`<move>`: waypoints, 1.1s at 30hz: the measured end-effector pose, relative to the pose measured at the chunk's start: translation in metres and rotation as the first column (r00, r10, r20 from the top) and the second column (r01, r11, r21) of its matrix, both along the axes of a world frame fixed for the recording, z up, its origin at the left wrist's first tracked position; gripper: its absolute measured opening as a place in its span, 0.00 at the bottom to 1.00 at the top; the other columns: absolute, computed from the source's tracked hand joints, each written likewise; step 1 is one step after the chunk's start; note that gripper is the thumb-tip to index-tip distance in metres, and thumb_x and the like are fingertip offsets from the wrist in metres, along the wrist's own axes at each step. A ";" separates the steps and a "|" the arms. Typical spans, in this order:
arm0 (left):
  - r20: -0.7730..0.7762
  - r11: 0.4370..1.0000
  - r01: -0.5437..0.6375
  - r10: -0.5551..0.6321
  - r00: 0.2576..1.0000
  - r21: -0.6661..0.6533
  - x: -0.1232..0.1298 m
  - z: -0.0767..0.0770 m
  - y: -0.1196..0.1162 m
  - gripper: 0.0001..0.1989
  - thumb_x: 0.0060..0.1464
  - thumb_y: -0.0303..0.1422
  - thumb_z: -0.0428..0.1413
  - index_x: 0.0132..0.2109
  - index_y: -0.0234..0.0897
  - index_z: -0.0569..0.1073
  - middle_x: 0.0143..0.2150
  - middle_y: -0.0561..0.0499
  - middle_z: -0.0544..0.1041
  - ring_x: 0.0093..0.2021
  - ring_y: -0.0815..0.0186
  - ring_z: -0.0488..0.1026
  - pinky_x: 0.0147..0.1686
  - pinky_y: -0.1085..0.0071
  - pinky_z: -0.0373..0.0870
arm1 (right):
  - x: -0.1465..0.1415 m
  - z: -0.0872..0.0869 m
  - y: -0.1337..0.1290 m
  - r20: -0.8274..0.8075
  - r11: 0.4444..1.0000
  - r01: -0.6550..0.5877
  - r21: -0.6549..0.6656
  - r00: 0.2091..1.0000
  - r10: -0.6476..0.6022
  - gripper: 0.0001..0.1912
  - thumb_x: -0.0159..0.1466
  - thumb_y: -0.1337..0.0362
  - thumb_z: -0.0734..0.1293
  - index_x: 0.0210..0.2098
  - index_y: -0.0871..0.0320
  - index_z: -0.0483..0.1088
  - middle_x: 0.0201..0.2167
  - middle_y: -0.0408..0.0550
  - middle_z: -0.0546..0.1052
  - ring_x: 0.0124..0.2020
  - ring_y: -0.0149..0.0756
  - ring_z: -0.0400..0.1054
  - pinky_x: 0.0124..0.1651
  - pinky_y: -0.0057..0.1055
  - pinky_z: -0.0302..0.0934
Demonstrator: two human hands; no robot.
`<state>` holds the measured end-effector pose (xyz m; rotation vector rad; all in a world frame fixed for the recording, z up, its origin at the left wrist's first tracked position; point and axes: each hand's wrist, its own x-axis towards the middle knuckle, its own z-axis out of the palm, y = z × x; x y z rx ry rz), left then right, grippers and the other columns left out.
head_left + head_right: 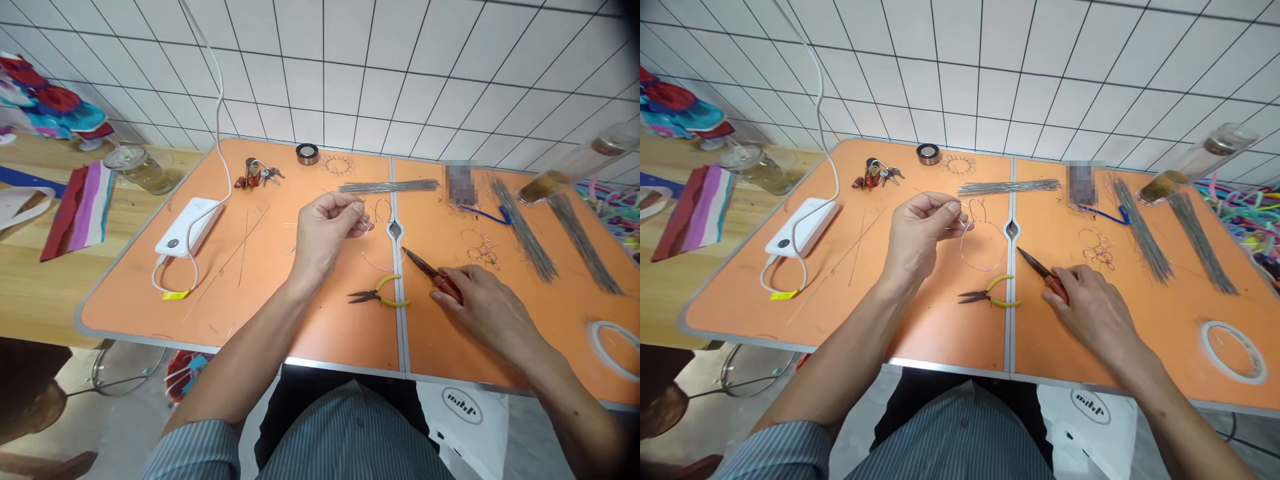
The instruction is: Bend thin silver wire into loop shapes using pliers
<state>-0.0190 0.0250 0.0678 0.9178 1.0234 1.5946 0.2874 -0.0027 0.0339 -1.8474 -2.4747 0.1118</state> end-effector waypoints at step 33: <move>0.081 0.953 0.269 -0.260 0.962 -0.136 0.014 -0.008 -0.006 0.22 0.60 0.52 0.69 0.39 0.35 0.80 0.35 0.47 0.85 0.31 0.65 0.85 0.33 0.73 0.80 | -0.105 0.043 0.036 -0.956 0.977 -0.160 -0.141 0.277 -0.092 0.14 0.67 0.50 0.77 0.36 0.54 0.81 0.31 0.44 0.78 0.30 0.33 0.67 0.34 0.32 0.67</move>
